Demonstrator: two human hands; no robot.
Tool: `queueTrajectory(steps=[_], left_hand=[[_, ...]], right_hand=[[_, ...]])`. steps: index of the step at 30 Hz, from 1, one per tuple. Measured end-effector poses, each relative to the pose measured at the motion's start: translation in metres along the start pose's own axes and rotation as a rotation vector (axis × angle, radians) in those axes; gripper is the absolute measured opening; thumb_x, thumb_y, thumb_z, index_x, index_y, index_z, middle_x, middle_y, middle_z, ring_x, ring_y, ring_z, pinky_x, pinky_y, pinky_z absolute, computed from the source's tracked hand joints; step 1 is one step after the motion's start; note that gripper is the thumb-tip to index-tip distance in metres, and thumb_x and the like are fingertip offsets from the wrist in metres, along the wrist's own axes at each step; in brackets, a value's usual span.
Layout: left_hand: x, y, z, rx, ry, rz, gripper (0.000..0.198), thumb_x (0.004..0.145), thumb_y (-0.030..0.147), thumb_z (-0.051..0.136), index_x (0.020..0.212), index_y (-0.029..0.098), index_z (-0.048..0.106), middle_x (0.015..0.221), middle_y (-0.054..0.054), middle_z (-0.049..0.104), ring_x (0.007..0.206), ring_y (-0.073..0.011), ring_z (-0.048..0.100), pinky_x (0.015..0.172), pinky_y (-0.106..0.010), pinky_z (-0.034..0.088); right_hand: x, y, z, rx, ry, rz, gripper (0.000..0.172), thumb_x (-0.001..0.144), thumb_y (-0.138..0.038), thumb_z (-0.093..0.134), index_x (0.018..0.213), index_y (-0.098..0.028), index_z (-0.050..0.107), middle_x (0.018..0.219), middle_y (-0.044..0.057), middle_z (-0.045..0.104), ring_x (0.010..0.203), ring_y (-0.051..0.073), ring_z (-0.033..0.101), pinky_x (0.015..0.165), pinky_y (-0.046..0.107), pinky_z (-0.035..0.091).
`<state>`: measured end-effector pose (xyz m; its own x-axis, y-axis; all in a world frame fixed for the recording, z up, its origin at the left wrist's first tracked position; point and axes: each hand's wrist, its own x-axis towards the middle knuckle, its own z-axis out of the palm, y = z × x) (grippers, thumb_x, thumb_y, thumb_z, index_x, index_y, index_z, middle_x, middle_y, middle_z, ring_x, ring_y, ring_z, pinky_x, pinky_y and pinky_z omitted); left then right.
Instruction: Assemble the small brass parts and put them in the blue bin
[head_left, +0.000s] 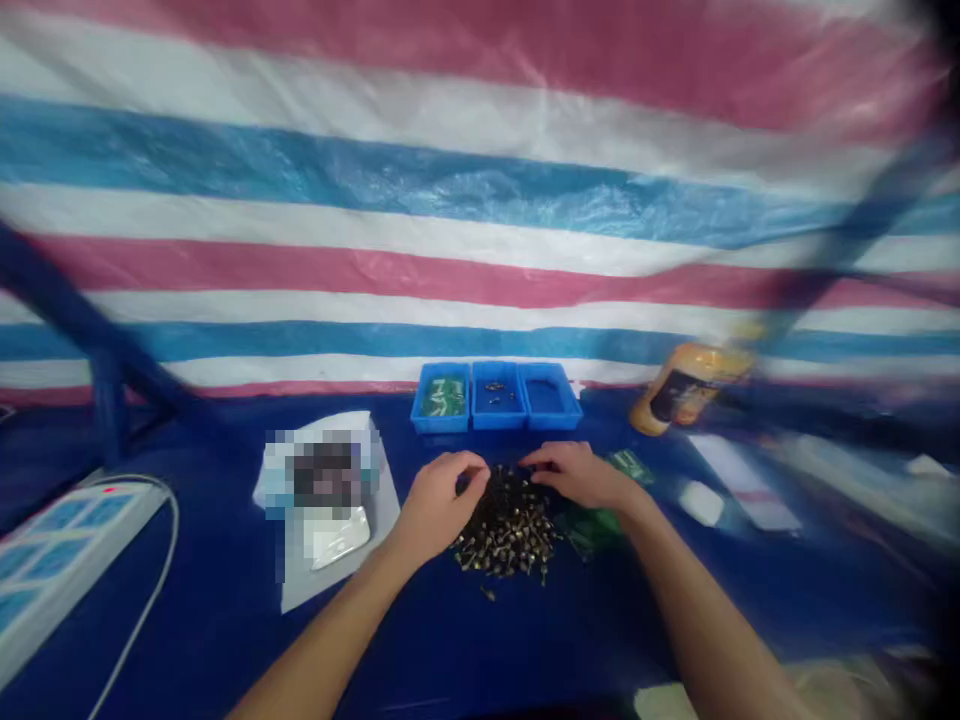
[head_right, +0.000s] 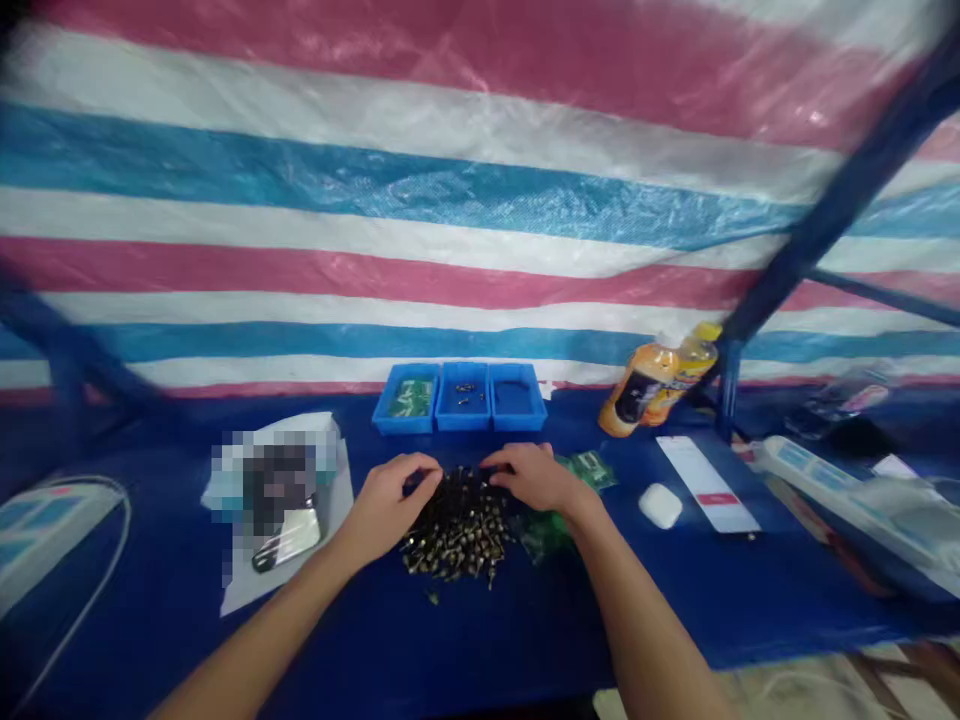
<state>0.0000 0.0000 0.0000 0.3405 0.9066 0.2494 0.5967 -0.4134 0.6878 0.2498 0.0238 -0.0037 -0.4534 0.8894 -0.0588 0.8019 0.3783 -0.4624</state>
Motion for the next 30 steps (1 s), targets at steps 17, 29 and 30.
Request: queueTrajectory(steps=[17,29,30], left_hand=[[-0.001,-0.007,-0.001,0.041,0.014,0.036,0.016,0.094,0.034,0.050,0.097,0.027,0.064,0.090,0.003,0.067,0.088,-0.0168,0.060,0.080,-0.030,0.043],[0.000,-0.007,0.003,0.093,0.007,0.104,0.029,0.100,0.037,0.039,0.087,0.023,0.062,0.088,0.001,0.066,0.088,-0.0190,0.057,0.081,-0.034,0.037],[0.000,-0.007,0.003,0.083,0.005,0.108,0.030,0.100,0.036,0.038,0.085,0.022,0.061,0.085,0.001,0.065,0.085,-0.0184,0.057,0.080,-0.034,0.037]], right_hand=[[0.006,-0.021,0.002,0.029,0.137,-0.028,0.013,0.087,-0.022,0.056,0.088,-0.022,0.069,0.093,0.001,0.071,0.088,0.019,0.063,0.083,0.034,0.035],[0.007,-0.052,0.007,0.377,0.305,-0.270,0.013,0.079,-0.013,0.061,0.087,-0.019,0.069,0.085,0.000,0.071,0.078,0.014,0.064,0.077,0.024,0.046],[0.007,-0.052,0.008,0.386,0.303,-0.270,0.012,0.079,-0.012,0.061,0.086,-0.019,0.068,0.084,0.000,0.070,0.078,0.014,0.063,0.076,0.024,0.046]])
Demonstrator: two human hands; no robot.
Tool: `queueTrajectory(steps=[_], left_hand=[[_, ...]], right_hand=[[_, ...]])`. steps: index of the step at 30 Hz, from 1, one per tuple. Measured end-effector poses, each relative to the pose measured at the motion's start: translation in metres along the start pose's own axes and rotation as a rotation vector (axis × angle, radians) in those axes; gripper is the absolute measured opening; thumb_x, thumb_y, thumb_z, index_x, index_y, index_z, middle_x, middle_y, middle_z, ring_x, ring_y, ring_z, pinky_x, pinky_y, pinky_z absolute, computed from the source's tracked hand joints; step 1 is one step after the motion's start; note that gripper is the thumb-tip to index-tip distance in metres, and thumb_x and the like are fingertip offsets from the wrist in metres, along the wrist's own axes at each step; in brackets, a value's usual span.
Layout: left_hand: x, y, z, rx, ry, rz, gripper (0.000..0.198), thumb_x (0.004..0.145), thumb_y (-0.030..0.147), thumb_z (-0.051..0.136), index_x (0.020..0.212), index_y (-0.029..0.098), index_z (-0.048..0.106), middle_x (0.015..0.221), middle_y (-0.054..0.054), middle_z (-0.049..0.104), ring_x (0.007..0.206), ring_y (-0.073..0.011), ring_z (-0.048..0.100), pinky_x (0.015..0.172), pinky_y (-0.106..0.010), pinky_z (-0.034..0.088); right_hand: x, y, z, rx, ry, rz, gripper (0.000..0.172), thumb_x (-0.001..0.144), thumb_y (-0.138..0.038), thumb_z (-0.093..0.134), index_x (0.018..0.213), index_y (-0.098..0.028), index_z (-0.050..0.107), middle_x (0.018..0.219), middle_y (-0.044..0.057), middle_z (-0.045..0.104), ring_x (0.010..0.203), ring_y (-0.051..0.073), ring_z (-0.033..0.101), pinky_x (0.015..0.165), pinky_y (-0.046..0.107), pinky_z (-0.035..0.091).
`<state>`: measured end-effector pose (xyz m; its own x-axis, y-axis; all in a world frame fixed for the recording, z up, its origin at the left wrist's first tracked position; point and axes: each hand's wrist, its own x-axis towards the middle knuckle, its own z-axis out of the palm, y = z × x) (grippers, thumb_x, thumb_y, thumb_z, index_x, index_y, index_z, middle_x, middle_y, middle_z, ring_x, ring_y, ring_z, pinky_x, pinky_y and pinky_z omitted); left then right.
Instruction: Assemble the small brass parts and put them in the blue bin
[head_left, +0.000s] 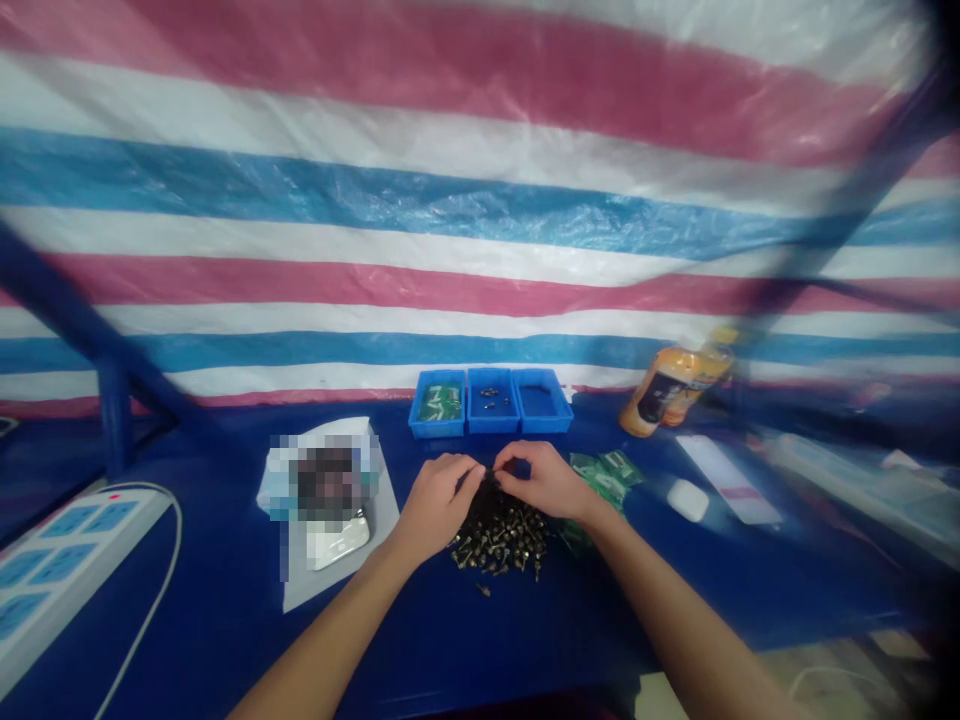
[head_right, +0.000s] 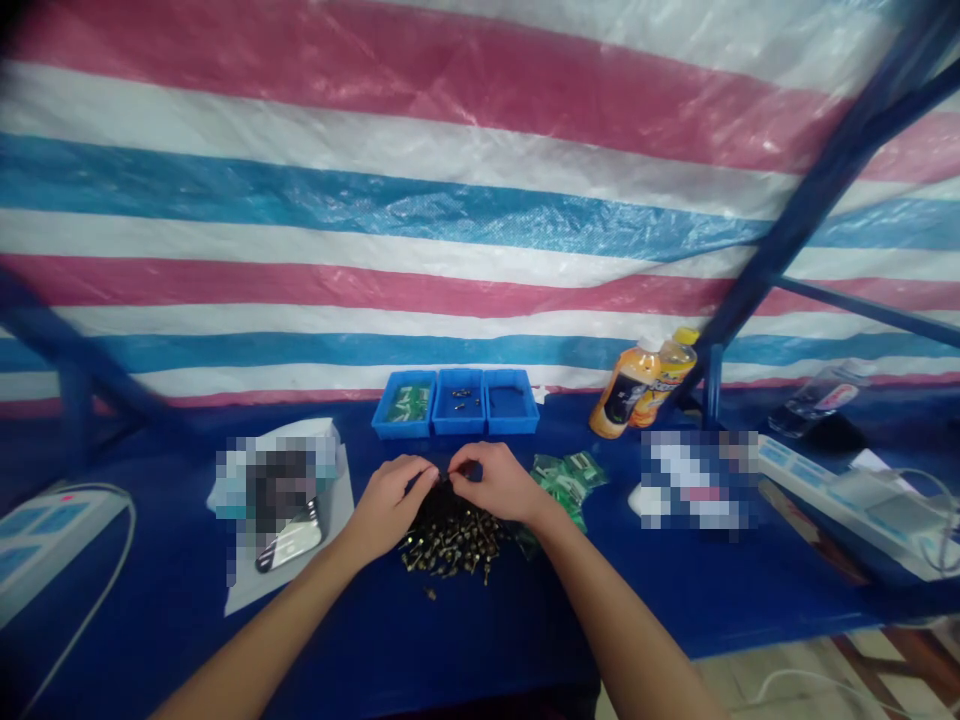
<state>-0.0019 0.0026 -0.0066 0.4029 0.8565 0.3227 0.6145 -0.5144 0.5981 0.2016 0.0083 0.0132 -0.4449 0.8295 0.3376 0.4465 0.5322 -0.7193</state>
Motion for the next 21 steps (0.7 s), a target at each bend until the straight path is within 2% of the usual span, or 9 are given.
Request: queueTrajectory(steps=[6,9,14,17,19,21], left_hand=[[0.000,0.004,-0.001,-0.048,-0.020,0.017,0.029,0.101,0.035,0.037,0.088,0.023,0.060,0.083,0.001,0.063,0.082,-0.0170,0.056,0.080,-0.033,0.035],[0.000,0.008,-0.003,-0.050,0.017,0.014,0.031,0.102,0.033,0.034,0.084,0.021,0.056,0.080,0.001,0.061,0.080,-0.0163,0.055,0.080,-0.032,0.036],[-0.001,0.010,-0.005,-0.107,0.037,-0.013,0.032,0.101,0.034,0.035,0.083,0.020,0.056,0.080,0.000,0.062,0.079,-0.0161,0.057,0.078,-0.030,0.040],[-0.003,0.008,-0.005,-0.145,0.054,-0.029,0.024,0.099,0.035,0.039,0.107,0.023,0.059,0.091,-0.001,0.067,0.088,-0.0181,0.061,0.082,-0.031,0.043],[-0.004,0.007,-0.006,-0.152,0.090,-0.036,0.030,0.099,0.035,0.040,0.124,0.024,0.053,0.097,-0.003,0.068,0.094,-0.0195,0.062,0.086,-0.032,0.045],[-0.005,0.004,-0.007,-0.144,0.122,-0.041,0.031,0.099,0.036,0.039,0.123,0.024,0.055,0.098,-0.004,0.068,0.097,-0.0202,0.063,0.090,-0.034,0.045]], right_hand=[[-0.001,-0.004,-0.001,-0.009,-0.019,-0.006,0.012,0.083,-0.015,0.062,0.088,-0.021,0.070,0.086,-0.002,0.071,0.080,0.014,0.062,0.078,0.025,0.045],[-0.002,-0.009,-0.003,0.056,-0.019,-0.007,0.013,0.089,-0.022,0.059,0.096,-0.022,0.070,0.091,-0.001,0.071,0.084,0.014,0.063,0.080,0.026,0.045],[-0.002,-0.014,0.001,0.060,-0.030,0.029,0.021,0.096,-0.032,0.049,0.092,-0.020,0.066,0.083,0.000,0.068,0.077,0.014,0.060,0.074,0.026,0.044],[-0.001,-0.011,0.003,0.055,-0.024,0.073,0.027,0.097,-0.033,0.046,0.082,-0.019,0.065,0.077,-0.001,0.065,0.073,0.014,0.058,0.071,0.025,0.043],[0.001,-0.003,0.001,0.068,0.028,0.144,0.031,0.095,-0.036,0.048,0.075,-0.018,0.063,0.072,-0.001,0.063,0.069,0.014,0.057,0.067,0.025,0.043],[0.003,0.008,-0.002,0.097,0.140,0.233,0.033,0.093,-0.041,0.049,0.072,-0.018,0.061,0.067,0.000,0.062,0.064,0.015,0.057,0.063,0.026,0.044]])
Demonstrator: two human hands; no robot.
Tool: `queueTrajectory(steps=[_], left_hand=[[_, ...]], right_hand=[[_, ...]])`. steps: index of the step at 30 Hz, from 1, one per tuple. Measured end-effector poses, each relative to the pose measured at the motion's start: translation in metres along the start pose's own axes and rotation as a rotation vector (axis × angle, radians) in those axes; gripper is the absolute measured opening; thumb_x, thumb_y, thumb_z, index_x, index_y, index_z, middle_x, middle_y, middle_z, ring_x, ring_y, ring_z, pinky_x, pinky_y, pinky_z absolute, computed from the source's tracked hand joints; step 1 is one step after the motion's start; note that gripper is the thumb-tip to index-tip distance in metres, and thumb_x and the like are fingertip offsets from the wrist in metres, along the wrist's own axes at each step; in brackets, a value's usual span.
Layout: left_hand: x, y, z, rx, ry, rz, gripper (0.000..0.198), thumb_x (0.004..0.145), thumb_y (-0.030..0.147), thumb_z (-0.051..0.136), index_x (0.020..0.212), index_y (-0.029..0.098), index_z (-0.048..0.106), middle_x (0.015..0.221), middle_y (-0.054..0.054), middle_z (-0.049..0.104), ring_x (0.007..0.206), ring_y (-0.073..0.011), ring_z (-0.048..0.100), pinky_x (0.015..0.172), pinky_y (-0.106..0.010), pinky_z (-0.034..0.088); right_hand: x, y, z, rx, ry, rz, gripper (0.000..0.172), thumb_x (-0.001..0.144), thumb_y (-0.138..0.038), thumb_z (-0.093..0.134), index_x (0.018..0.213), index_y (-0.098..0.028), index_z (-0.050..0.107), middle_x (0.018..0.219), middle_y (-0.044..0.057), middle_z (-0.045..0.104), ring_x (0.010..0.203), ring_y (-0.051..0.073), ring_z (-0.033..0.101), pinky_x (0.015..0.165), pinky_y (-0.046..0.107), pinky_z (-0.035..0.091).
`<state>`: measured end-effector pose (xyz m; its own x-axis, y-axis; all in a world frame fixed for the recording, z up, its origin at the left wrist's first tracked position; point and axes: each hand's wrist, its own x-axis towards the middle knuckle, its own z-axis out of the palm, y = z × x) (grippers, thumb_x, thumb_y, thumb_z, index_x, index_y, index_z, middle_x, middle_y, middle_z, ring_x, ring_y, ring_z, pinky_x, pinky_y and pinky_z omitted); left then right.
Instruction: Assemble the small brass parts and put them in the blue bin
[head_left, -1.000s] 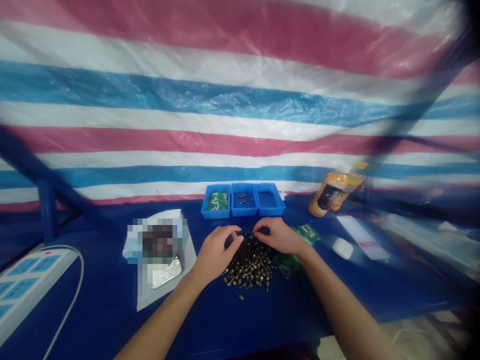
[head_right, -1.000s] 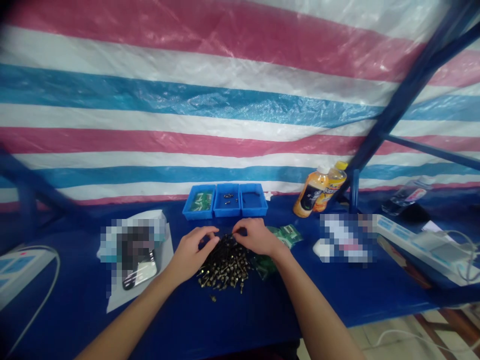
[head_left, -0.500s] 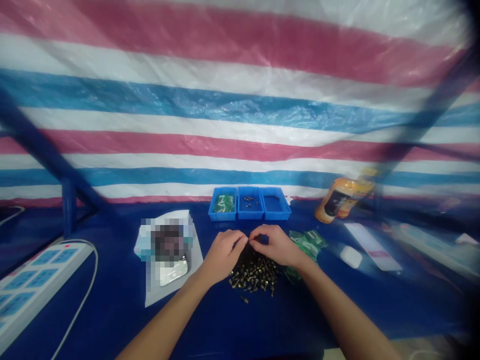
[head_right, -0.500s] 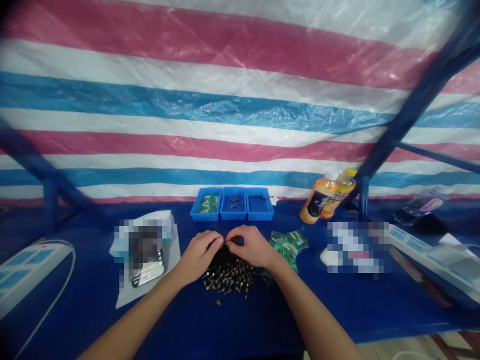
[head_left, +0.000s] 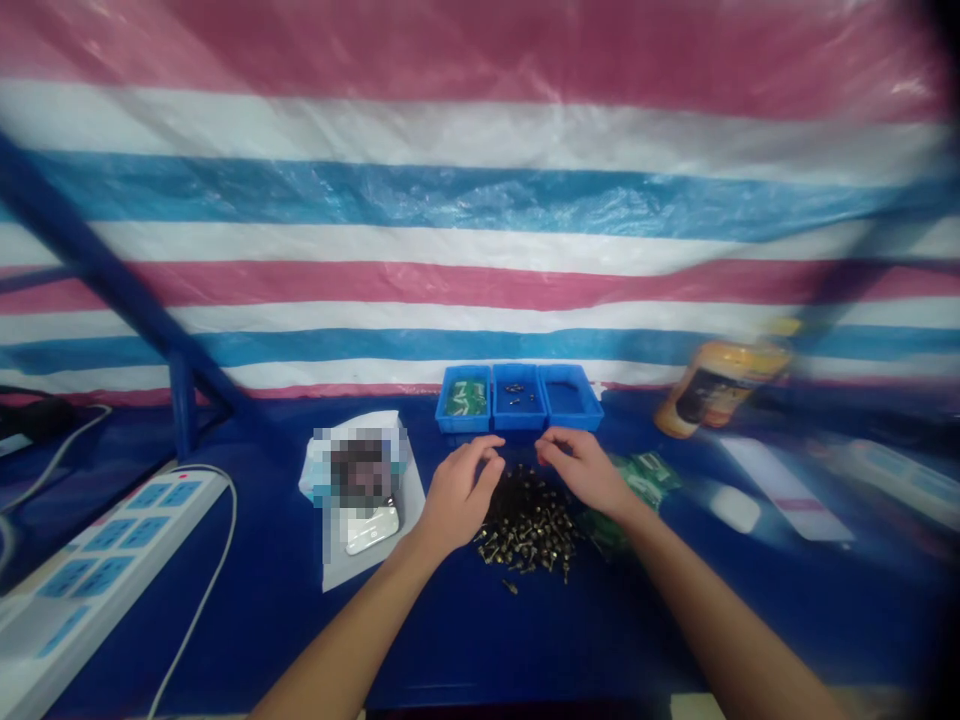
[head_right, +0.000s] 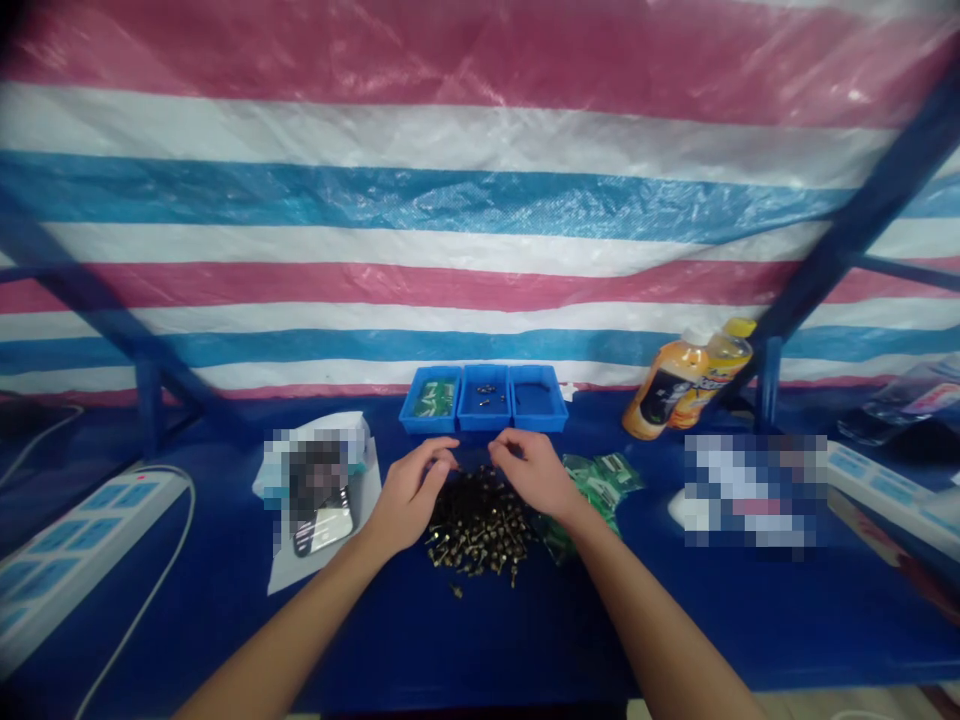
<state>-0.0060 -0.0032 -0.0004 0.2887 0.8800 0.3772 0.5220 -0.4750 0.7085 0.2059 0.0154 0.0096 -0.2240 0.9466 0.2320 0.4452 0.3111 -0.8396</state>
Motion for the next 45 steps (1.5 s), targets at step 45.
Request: queueTrajectory(steps=[45], left_hand=[[0.011,-0.005,-0.020,0.610,0.443,-0.057,0.017,0.089,0.037,0.057,0.090,0.023,0.066,0.105,-0.006,0.065,0.115,-0.0326,0.045,0.111,-0.063,0.011]], right_hand=[[-0.004,0.030,-0.016,-0.522,-0.362,-0.088,0.036,0.090,-0.010,0.044,0.114,-0.020,0.069,0.106,0.010,0.066,0.098,0.021,0.062,0.088,0.031,0.045]])
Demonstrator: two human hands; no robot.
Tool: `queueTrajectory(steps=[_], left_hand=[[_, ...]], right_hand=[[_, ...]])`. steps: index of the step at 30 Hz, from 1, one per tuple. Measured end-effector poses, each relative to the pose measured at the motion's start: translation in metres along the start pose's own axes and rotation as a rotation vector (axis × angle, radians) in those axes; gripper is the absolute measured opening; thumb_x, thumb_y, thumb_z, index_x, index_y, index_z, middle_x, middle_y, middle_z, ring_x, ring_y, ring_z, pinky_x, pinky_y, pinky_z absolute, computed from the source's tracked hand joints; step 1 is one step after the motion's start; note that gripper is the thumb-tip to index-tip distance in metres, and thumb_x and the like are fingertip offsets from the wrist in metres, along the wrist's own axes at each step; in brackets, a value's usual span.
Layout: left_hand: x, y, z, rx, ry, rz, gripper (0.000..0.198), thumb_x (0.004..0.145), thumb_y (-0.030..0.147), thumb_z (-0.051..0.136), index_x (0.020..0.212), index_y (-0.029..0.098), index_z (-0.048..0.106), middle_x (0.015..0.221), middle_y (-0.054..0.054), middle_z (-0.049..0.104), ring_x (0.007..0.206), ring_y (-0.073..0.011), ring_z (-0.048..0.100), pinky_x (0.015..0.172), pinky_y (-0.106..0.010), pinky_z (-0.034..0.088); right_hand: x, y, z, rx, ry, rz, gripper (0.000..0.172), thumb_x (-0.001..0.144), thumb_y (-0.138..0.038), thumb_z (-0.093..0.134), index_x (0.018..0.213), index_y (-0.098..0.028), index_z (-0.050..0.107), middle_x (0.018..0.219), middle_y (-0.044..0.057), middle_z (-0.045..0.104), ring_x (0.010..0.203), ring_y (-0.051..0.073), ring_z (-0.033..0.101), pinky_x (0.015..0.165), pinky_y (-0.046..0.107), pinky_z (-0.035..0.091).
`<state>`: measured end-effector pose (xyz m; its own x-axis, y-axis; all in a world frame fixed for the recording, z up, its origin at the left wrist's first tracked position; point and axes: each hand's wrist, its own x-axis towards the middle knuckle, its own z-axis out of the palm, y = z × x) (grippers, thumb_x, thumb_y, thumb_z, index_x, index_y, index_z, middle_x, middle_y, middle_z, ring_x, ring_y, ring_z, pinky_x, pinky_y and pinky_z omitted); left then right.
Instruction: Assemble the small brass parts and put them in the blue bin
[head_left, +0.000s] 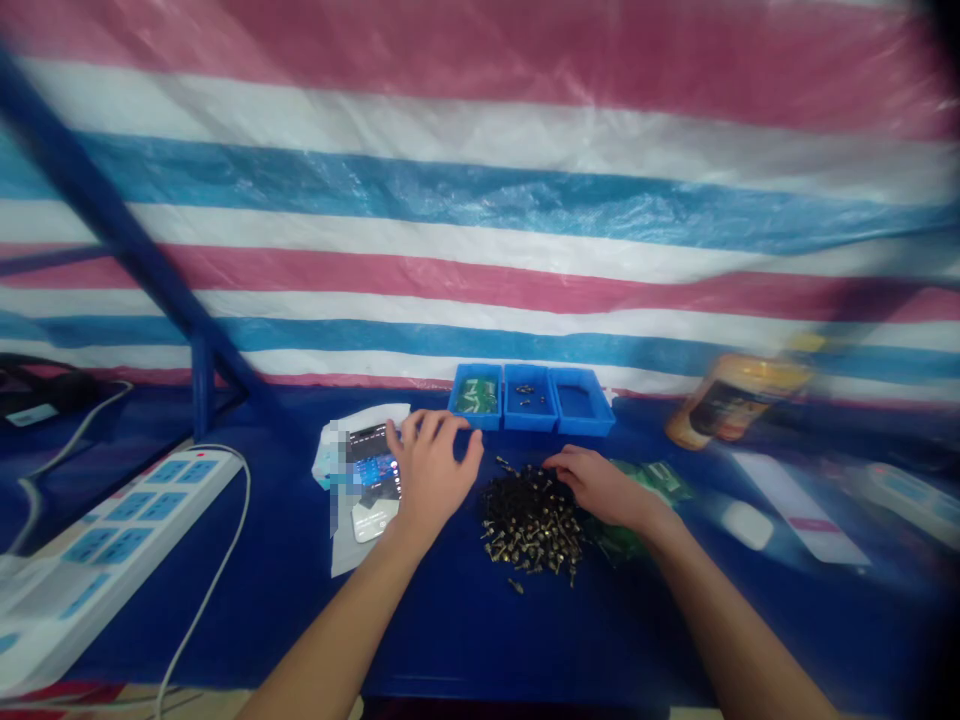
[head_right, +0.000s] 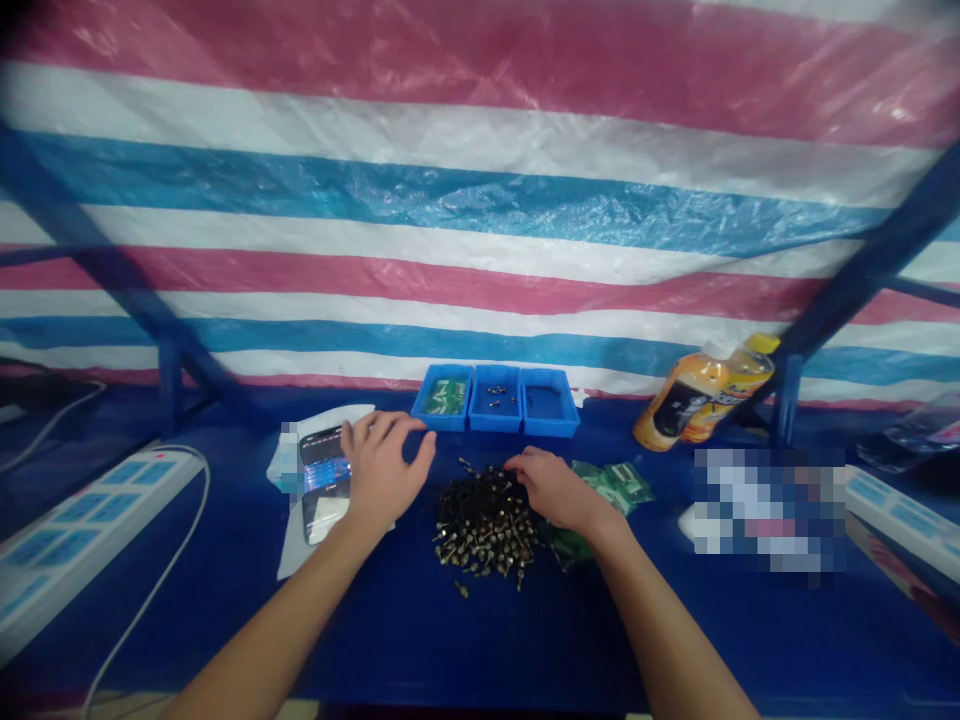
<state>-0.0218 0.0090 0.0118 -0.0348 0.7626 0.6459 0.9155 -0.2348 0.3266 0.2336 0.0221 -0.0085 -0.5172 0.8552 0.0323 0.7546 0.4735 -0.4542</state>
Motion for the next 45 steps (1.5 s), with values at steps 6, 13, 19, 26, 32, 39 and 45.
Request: queueTrajectory(steps=[6,13,19,26,32,39,45], left_hand=[[-0.014,0.017,0.003,-0.340,-0.288,0.366,0.020,0.093,0.027,0.049,0.084,0.020,0.065,0.091,-0.005,0.065,0.093,-0.0210,0.056,0.090,-0.039,0.044],[-0.017,0.021,0.002,-0.381,-0.373,0.409,0.024,0.094,0.026,0.046,0.083,0.019,0.066,0.088,-0.006,0.066,0.090,-0.0207,0.057,0.085,-0.037,0.046],[-0.014,0.018,0.001,-0.400,-0.384,0.391,0.023,0.094,0.025,0.048,0.081,0.019,0.066,0.084,-0.005,0.066,0.085,-0.0191,0.057,0.083,-0.036,0.046],[-0.013,0.012,0.004,-0.405,-0.356,0.372,0.020,0.094,0.024,0.049,0.081,0.019,0.063,0.083,-0.004,0.065,0.083,-0.0181,0.057,0.080,-0.034,0.046],[-0.012,0.009,0.008,-0.409,-0.364,0.353,0.019,0.094,0.025,0.050,0.082,0.019,0.063,0.084,-0.003,0.065,0.085,-0.0181,0.056,0.080,-0.033,0.045],[-0.010,0.010,0.005,-0.397,-0.387,0.327,0.019,0.094,0.026,0.050,0.082,0.019,0.063,0.084,-0.003,0.065,0.085,-0.0179,0.056,0.080,-0.033,0.045],[-0.012,0.012,0.006,-0.400,-0.398,0.332,0.019,0.094,0.026,0.051,0.082,0.019,0.063,0.084,-0.002,0.065,0.085,-0.0178,0.056,0.081,-0.034,0.044]], right_hand=[[-0.001,-0.005,-0.011,0.183,0.113,-0.029,0.023,0.089,-0.017,0.049,0.096,-0.021,0.071,0.097,0.005,0.068,0.089,0.018,0.063,0.082,0.030,0.047],[-0.005,-0.016,-0.020,0.342,0.119,0.041,0.019,0.087,-0.038,0.059,0.083,-0.020,0.064,0.077,0.000,0.066,0.071,0.016,0.058,0.066,0.027,0.044],[0.001,-0.007,-0.019,0.324,0.262,0.173,0.040,0.090,-0.047,0.052,0.062,-0.019,0.051,0.057,-0.003,0.049,0.056,0.012,0.044,0.055,0.025,0.034],[0.008,0.018,-0.012,0.683,0.654,0.381,0.043,0.081,-0.057,0.062,0.100,-0.020,0.054,0.067,-0.004,0.057,0.052,0.013,0.052,0.050,0.025,0.038],[0.001,0.030,-0.019,0.484,0.522,0.259,0.030,0.086,-0.048,0.059,0.098,-0.020,0.061,0.071,0.000,0.062,0.059,0.015,0.055,0.055,0.027,0.042],[0.000,0.000,-0.008,0.148,0.092,-0.090,0.025,0.091,-0.020,0.052,0.105,-0.024,0.072,0.102,0.005,0.069,0.093,0.019,0.064,0.085,0.032,0.047],[0.006,-0.003,0.004,0.129,0.070,-0.129,0.030,0.091,-0.011,0.049,0.102,-0.025,0.074,0.103,0.005,0.066,0.095,0.018,0.063,0.088,0.030,0.047]])
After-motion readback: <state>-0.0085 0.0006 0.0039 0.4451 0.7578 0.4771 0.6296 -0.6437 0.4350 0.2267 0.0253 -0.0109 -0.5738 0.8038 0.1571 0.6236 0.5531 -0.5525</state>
